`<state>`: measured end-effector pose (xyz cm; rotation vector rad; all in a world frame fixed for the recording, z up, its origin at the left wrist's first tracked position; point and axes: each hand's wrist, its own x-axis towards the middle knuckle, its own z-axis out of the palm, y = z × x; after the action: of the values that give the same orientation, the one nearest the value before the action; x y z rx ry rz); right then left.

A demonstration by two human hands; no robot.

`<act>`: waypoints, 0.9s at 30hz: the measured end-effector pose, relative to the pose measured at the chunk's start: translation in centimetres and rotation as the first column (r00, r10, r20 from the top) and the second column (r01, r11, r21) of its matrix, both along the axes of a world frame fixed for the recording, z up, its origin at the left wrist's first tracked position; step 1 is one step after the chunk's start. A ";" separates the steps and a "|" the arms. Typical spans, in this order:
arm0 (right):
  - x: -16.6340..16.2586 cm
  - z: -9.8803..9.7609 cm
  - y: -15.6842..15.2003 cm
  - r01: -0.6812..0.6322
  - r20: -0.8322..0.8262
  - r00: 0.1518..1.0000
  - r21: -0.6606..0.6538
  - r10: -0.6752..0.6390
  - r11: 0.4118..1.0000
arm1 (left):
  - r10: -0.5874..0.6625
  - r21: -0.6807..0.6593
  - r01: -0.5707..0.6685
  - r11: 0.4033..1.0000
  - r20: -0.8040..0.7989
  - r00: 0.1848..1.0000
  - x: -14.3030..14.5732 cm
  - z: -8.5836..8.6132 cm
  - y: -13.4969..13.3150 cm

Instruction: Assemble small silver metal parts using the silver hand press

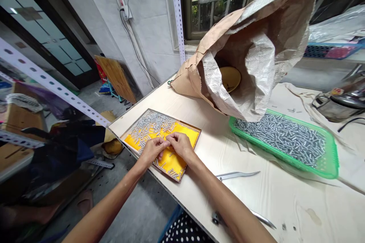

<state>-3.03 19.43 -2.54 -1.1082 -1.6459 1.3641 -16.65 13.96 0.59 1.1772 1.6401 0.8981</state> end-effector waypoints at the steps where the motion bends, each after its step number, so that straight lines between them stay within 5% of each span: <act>1: 0.2 -0.2 -0.2 -0.026 -0.022 0.999 -0.036 0.025 0.999 | -0.032 -0.016 0.032 0.999 0.002 0.999 -0.1 0.0 -0.1; 7: 1.2 -0.4 -1.2 -0.064 -0.029 0.998 -0.068 0.062 0.996 | -0.137 -0.044 0.134 0.990 -0.054 0.989 0.0 0.1 -1.2; 17: 0.6 -0.8 -1.2 -0.053 -0.026 0.998 -0.037 0.052 0.998 | -0.128 -0.148 0.161 0.976 0.209 0.970 -1.1 0.2 -1.1; 21: 1.4 -0.3 -0.7 0.000 0.140 0.990 0.193 -0.027 0.981 | -0.132 -0.012 0.132 0.991 -0.168 0.977 -2.3 0.8 -0.4; 24: 1.9 0.1 -0.4 0.013 0.238 0.966 0.359 -0.105 0.933 | 0.022 0.165 0.096 0.982 -0.599 0.800 -3.5 1.5 0.8; 27: 1.8 0.3 -0.5 0.002 0.263 0.959 0.355 -0.102 0.935 | 0.016 0.068 0.062 0.996 -0.792 0.610 -4.0 1.8 2.0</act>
<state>-1.25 18.89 -2.28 -1.1537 -1.9530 0.8578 -20.60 15.93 2.37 1.8252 2.2861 0.4114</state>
